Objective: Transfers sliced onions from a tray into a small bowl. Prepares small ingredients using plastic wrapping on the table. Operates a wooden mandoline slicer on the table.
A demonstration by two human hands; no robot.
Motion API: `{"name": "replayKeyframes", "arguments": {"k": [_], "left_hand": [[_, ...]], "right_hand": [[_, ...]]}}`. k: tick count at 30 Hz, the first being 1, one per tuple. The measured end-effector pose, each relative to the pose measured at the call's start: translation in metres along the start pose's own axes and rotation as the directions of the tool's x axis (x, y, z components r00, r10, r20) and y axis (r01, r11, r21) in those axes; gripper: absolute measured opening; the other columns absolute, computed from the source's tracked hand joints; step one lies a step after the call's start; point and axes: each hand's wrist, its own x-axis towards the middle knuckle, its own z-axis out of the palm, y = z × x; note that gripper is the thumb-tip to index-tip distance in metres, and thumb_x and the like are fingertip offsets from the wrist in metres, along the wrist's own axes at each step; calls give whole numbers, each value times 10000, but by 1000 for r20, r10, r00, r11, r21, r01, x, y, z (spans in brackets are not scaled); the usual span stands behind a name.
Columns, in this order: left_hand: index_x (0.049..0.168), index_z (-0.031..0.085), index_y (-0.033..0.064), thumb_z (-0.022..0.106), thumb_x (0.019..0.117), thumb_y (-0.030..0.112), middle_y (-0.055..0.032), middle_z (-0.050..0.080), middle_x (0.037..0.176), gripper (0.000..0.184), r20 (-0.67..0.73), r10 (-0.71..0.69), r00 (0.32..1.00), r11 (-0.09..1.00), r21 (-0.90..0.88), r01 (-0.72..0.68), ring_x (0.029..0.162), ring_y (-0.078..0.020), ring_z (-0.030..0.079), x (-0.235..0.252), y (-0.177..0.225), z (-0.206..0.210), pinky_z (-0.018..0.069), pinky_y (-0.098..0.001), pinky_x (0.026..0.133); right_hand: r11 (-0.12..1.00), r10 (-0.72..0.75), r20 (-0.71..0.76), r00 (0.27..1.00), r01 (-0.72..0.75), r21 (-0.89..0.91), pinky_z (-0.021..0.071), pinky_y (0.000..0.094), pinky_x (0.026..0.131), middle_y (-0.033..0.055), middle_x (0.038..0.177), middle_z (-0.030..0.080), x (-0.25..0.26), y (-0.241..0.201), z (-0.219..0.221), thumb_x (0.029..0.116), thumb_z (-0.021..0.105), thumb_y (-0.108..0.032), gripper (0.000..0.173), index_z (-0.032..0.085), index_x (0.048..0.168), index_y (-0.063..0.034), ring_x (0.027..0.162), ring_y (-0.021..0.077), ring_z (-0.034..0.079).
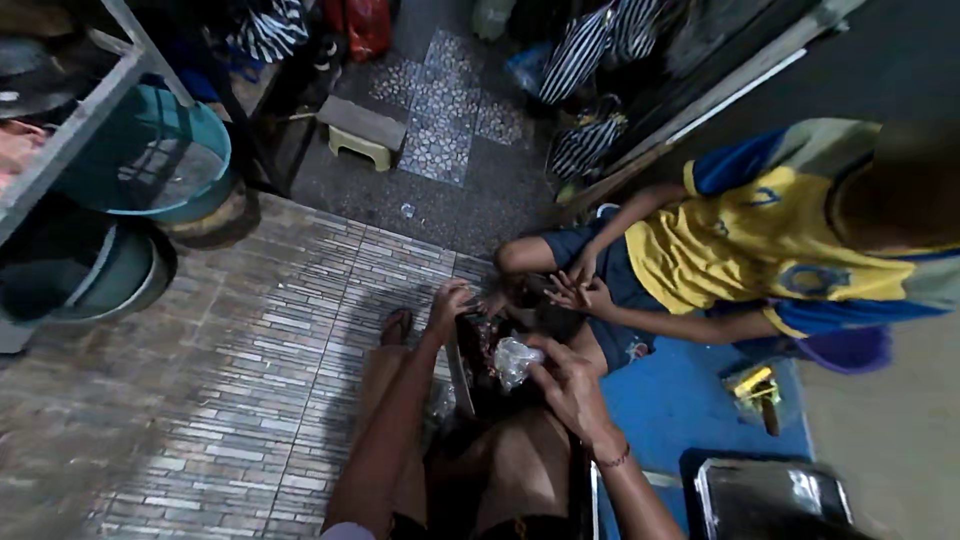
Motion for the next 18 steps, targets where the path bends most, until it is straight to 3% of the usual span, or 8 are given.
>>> {"name": "replayKeyframes", "arguments": {"k": [2, 4, 6, 7, 9, 13, 15, 18], "left_hand": [[1390, 516, -26, 456, 1092, 200, -262, 603, 1297, 379, -221, -18, 975, 999, -33, 11, 1137, -324, 618, 32, 0, 1, 511, -466, 966], [1341, 542, -35, 513, 1066, 175, -257, 626, 1207, 347, -290, -5, 957, 998, 64, 24, 1044, -321, 623, 51, -9, 9, 518, -465, 896], [1332, 554, -64, 594, 1015, 146, -262, 639, 1210, 382, -225, 29, 974, 952, 302, 42, 1088, -330, 632, 44, -11, 18, 521, -454, 947], [1372, 520, -116, 624, 995, 122, -309, 600, 1299, 457, -153, -33, 988, 908, 408, 93, 1215, -380, 589, 30, 4, 22, 460, -476, 1058], [1346, 534, -151, 620, 998, 117, -322, 595, 1321, 447, -54, -43, 998, 846, 529, 66, 1277, -378, 563, 22, 14, 30, 412, -452, 1117], [1229, 620, -117, 687, 948, 129, -261, 682, 1144, 379, -132, 69, 989, 911, 412, -8, 1105, -312, 660, 46, 8, 47, 510, -439, 1002], [1263, 599, -119, 655, 977, 124, -262, 663, 1191, 379, -119, 22, 993, 928, 372, 24, 1150, -298, 635, 40, 24, 54, 480, -429, 1035], [1221, 627, -114, 628, 978, 107, -251, 671, 1164, 329, -112, 82, 990, 932, 362, -36, 1123, -284, 642, 38, 28, 58, 492, -427, 1011]], "right_hand": [[1000, -25, 2, 1000, 25, -10, 614, 395, 789, 143, 992, 739, 37, -1, 5, 928, 667, -162, 304, 671, 1174, 18, 849, 223, 728], [994, -99, 13, 995, 100, -34, 617, 365, 765, 126, 947, 744, 75, -3, 14, 955, 650, -189, 271, 690, 1127, 17, 820, 197, 732], [967, -244, 9, 970, 244, -73, 622, 389, 752, 143, 953, 749, 119, -9, 26, 958, 625, -144, 237, 713, 1084, 35, 829, 236, 744], [945, -315, 6, 949, 315, -91, 618, 386, 759, 154, 987, 744, 139, -12, 32, 967, 614, -129, 221, 714, 1072, 38, 857, 248, 742], [894, -437, 24, 899, 437, -102, 618, 384, 810, 180, 1122, 711, 175, -19, 46, 986, 591, -107, 213, 714, 1105, 19, 975, 270, 727], [774, -631, -32, 775, 628, -80, 624, 388, 767, 193, 1173, 702, 238, -43, 69, 941, 654, -46, 214, 750, 1131, -67, 991, 311, 718], [723, -689, -63, 722, 679, -130, 607, 391, 823, 174, 1198, 700, 260, -47, 81, 930, 661, -42, 250, 761, 1151, -100, 1036, 315, 698], [654, -756, -118, 644, 733, -190, 587, 372, 752, 147, 1136, 717, 289, -54, 93, 924, 664, -36, 224, 777, 1098, -120, 933, 281, 691]]}}
